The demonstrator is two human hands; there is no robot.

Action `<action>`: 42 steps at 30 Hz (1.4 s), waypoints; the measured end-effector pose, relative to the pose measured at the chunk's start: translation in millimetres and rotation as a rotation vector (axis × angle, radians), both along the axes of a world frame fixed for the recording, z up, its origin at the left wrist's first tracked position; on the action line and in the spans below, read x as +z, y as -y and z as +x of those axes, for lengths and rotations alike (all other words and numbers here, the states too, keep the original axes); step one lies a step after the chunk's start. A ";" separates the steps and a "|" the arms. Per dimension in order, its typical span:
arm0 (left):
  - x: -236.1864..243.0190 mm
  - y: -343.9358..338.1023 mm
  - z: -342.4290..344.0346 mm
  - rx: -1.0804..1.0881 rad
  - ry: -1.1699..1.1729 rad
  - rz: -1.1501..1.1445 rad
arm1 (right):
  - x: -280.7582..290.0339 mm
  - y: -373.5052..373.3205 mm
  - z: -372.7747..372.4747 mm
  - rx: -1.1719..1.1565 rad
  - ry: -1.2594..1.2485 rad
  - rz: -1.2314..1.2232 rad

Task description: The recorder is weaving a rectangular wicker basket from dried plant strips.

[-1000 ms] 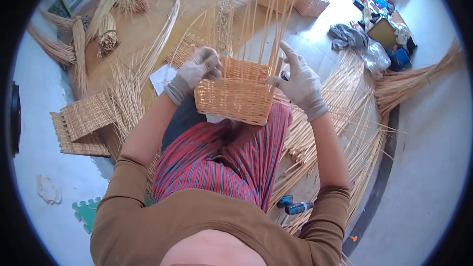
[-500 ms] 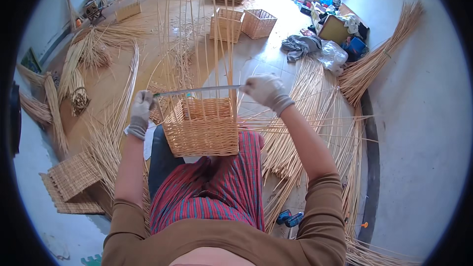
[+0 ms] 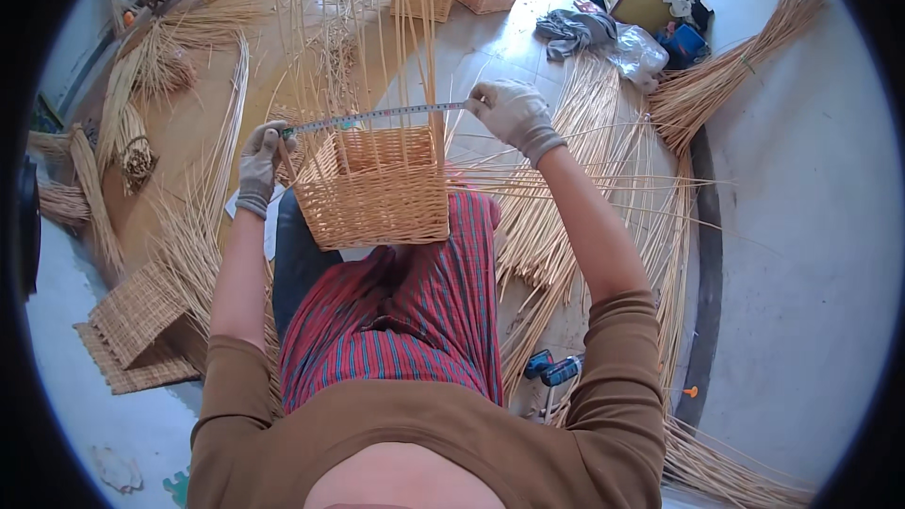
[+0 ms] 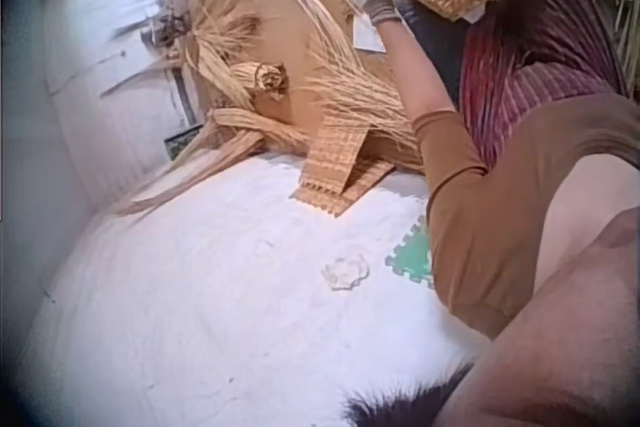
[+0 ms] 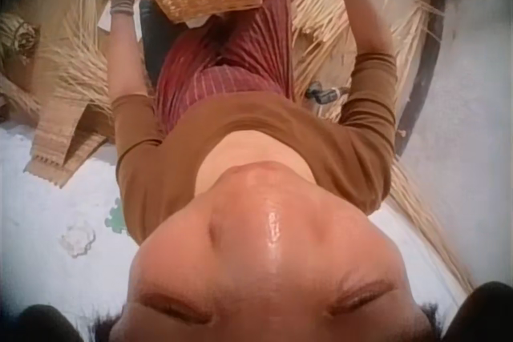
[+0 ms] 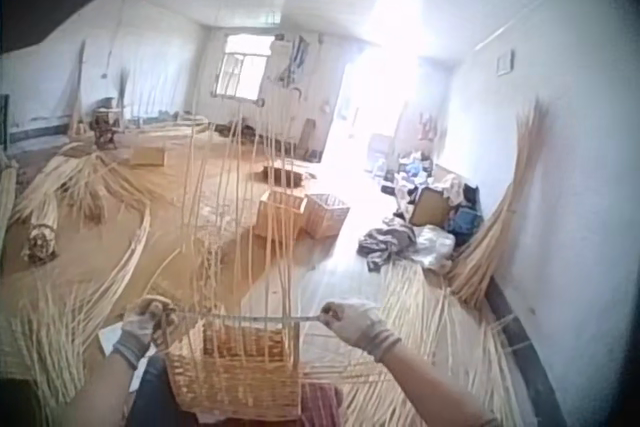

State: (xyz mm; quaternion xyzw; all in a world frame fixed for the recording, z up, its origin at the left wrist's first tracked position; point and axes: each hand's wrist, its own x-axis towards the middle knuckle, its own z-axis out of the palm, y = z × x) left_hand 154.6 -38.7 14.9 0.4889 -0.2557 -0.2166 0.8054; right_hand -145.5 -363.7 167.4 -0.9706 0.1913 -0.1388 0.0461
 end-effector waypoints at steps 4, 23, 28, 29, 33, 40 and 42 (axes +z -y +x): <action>-7.1 -2.9 5.2 -0.011 -0.023 -0.049 | -0.4 -3.5 1.8 -0.008 -0.059 0.020; 69.7 21.9 -135.4 0.665 1.055 0.277 | -45.1 -112.1 -68.3 0.175 0.098 0.608; 37.7 98.7 -201.1 0.165 1.294 0.511 | -121.5 -201.3 -139.7 0.185 -0.362 0.708; 34.4 107.7 -204.8 0.009 1.272 0.673 | -130.8 -209.4 -146.2 0.275 -0.408 0.693; 34.6 133.5 -212.9 -0.180 1.191 1.050 | -133.4 -212.3 -155.7 0.104 -0.070 0.873; 29.8 132.1 -207.0 0.028 1.222 0.985 | -149.5 -162.8 -126.6 -0.024 0.150 0.907; 9.6 122.5 -191.1 0.154 1.286 0.774 | -142.1 -152.5 -113.1 0.006 0.125 0.839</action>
